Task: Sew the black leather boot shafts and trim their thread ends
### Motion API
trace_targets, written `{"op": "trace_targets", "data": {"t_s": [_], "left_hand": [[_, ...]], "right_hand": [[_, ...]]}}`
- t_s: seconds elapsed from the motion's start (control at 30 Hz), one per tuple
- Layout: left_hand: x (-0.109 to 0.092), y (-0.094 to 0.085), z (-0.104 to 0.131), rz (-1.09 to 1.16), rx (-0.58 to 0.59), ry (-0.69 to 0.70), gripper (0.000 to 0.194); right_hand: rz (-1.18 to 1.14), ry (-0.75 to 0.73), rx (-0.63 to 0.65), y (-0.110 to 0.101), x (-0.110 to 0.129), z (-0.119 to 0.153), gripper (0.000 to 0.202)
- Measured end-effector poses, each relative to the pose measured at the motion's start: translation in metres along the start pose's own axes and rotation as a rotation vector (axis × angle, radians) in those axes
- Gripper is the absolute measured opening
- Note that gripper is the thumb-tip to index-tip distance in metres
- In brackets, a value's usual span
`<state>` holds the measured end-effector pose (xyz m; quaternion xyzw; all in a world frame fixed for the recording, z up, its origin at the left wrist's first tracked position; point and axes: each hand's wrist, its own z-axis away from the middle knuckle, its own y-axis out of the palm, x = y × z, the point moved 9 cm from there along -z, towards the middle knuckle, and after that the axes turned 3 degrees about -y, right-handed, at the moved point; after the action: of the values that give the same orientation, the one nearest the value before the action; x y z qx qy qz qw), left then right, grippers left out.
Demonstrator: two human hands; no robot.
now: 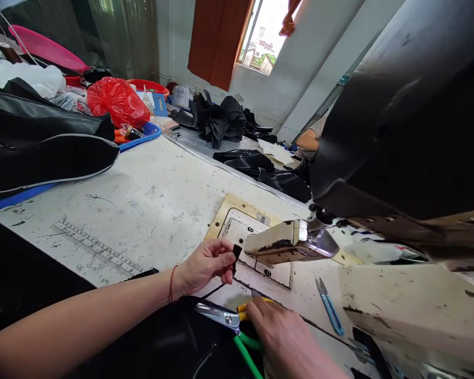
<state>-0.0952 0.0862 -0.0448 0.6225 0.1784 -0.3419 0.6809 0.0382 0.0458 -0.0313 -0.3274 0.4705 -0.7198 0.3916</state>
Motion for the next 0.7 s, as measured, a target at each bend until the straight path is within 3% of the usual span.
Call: {"op": "trace_targets", "data": {"t_s": [0.3,0.47,0.57,0.63,0.7], "left_hand": [[-0.004,-0.012,-0.001,0.069,-0.115,0.057,0.056],[-0.015,-0.032,0.002,0.063,-0.262,0.144,0.054],[-0.017,-0.041,0.001,0.004,-0.315,0.173,0.047],[-0.014,-0.038,-0.003,-0.068,-0.302,0.174,0.042],[-0.012,-0.03,-0.005,-0.161,-0.272,0.186,0.035]], "right_hand": [[0.139,-0.146,-0.13,-0.018,0.028,-0.022,0.035],[0.205,-0.128,-0.221,-0.038,0.019,0.0,0.036],[-0.154,0.02,-0.231,-0.052,0.003,0.024,0.031],[-0.626,0.145,-0.229,-0.047,0.006,0.032,0.023],[-1.172,0.18,-0.276,-0.033,0.031,0.025,0.031]]}}
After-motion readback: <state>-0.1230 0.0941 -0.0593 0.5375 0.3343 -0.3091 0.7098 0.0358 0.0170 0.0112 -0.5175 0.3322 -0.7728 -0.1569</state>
